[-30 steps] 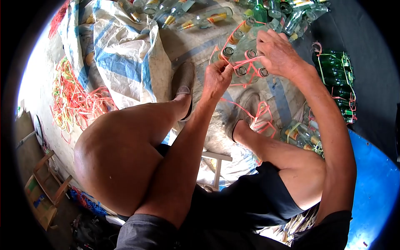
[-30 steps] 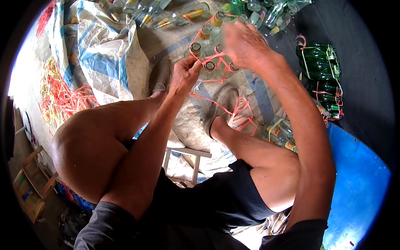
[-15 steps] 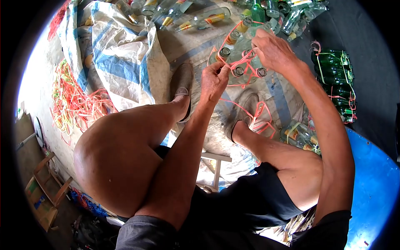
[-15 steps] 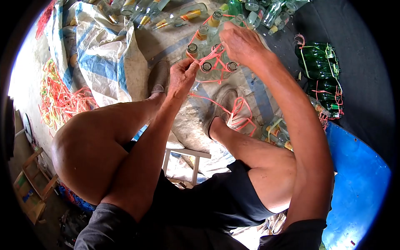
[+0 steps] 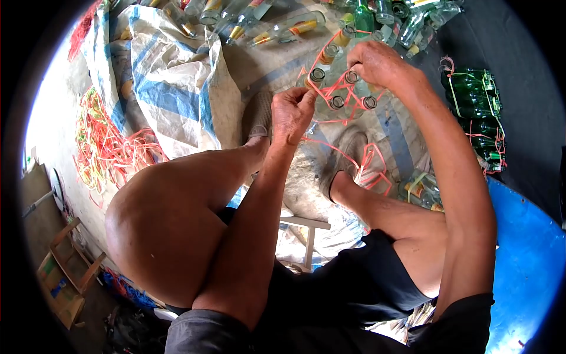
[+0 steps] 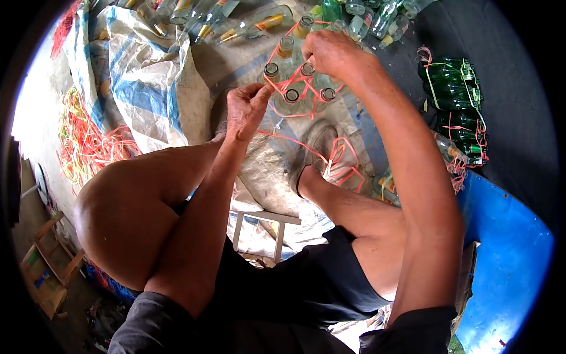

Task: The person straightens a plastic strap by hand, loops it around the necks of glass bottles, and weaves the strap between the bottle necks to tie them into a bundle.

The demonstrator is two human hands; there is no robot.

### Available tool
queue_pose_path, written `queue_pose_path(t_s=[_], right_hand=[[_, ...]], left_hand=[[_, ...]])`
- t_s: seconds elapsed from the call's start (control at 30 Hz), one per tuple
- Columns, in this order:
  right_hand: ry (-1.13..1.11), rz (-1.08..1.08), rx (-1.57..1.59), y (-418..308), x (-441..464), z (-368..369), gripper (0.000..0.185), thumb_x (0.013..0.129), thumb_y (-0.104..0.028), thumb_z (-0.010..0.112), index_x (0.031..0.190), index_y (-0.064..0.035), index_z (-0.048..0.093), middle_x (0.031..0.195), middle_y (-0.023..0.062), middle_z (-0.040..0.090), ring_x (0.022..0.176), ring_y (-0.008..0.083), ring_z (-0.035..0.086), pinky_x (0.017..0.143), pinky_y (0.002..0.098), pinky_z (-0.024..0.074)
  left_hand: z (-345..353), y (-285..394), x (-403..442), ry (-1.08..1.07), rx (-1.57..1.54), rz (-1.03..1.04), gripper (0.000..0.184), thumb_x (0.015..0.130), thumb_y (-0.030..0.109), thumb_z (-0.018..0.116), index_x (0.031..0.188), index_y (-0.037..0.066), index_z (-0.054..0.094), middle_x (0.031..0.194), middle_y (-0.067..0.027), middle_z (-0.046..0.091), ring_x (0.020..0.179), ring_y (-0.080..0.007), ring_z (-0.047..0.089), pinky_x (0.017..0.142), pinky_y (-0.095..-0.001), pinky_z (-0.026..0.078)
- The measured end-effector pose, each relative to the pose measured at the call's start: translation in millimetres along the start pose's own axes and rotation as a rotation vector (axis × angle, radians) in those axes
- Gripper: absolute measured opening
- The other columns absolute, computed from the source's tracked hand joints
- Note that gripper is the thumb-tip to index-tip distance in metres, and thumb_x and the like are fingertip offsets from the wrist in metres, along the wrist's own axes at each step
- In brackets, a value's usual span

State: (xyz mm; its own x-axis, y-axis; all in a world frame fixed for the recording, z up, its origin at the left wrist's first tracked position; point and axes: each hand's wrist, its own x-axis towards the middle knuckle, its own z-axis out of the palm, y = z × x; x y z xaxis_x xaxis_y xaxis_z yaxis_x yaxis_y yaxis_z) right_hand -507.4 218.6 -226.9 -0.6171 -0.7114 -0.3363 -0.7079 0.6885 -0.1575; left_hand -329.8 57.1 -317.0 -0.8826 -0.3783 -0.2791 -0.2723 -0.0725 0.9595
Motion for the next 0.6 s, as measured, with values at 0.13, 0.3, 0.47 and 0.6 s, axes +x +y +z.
queue_pose_path(t_s=[0.13,0.3,0.47,0.6], right_hand=[[0.064,-0.009,-0.005,3,-7,12,0.018,0.087,-0.015,0.068,0.103,-0.009,0.075,0.096,0.0196,0.073,0.095,0.0408,0.07,0.084,0.0496,0.0557],[0.087,0.197,0.145,-28,-25,2,0.042,0.089,-0.034,0.071,0.117,-0.0036,0.069,0.108,0.0231,0.07,0.107,0.0408,0.067,0.093,0.0477,0.0542],[0.088,0.413,0.083,-99,-46,2,0.074,0.083,-0.05,0.078,0.128,0.0049,0.059,0.139,0.0266,0.055,0.129,0.0423,0.056,0.104,0.0499,0.0497],[0.29,0.464,0.012,-110,-39,41,0.062,0.078,-0.038,0.08,0.12,0.0022,0.059,0.123,0.0218,0.056,0.116,0.0424,0.06,0.097,0.0506,0.0532]], left_hand=[[-10,10,2,-0.011,0.053,0.032,0.026,0.094,0.019,0.075,0.093,-0.007,0.077,0.069,0.005,0.06,0.064,-0.0047,0.048,0.056,-0.0259,0.041],[-17,14,5,-0.019,0.16,0.04,0.022,0.093,0.015,0.074,0.095,-0.007,0.077,0.069,0.0035,0.062,0.065,-0.0049,0.05,0.058,-0.0262,0.043],[-17,19,6,-0.009,0.178,0.05,0.021,0.091,0.014,0.073,0.094,-0.007,0.077,0.067,-0.0001,0.064,0.066,-0.006,0.052,0.06,-0.0274,0.046],[-19,23,7,-0.009,0.276,0.099,0.019,0.089,0.013,0.072,0.094,-0.005,0.077,0.065,-0.0034,0.064,0.066,-0.0067,0.054,0.061,-0.0284,0.047]])
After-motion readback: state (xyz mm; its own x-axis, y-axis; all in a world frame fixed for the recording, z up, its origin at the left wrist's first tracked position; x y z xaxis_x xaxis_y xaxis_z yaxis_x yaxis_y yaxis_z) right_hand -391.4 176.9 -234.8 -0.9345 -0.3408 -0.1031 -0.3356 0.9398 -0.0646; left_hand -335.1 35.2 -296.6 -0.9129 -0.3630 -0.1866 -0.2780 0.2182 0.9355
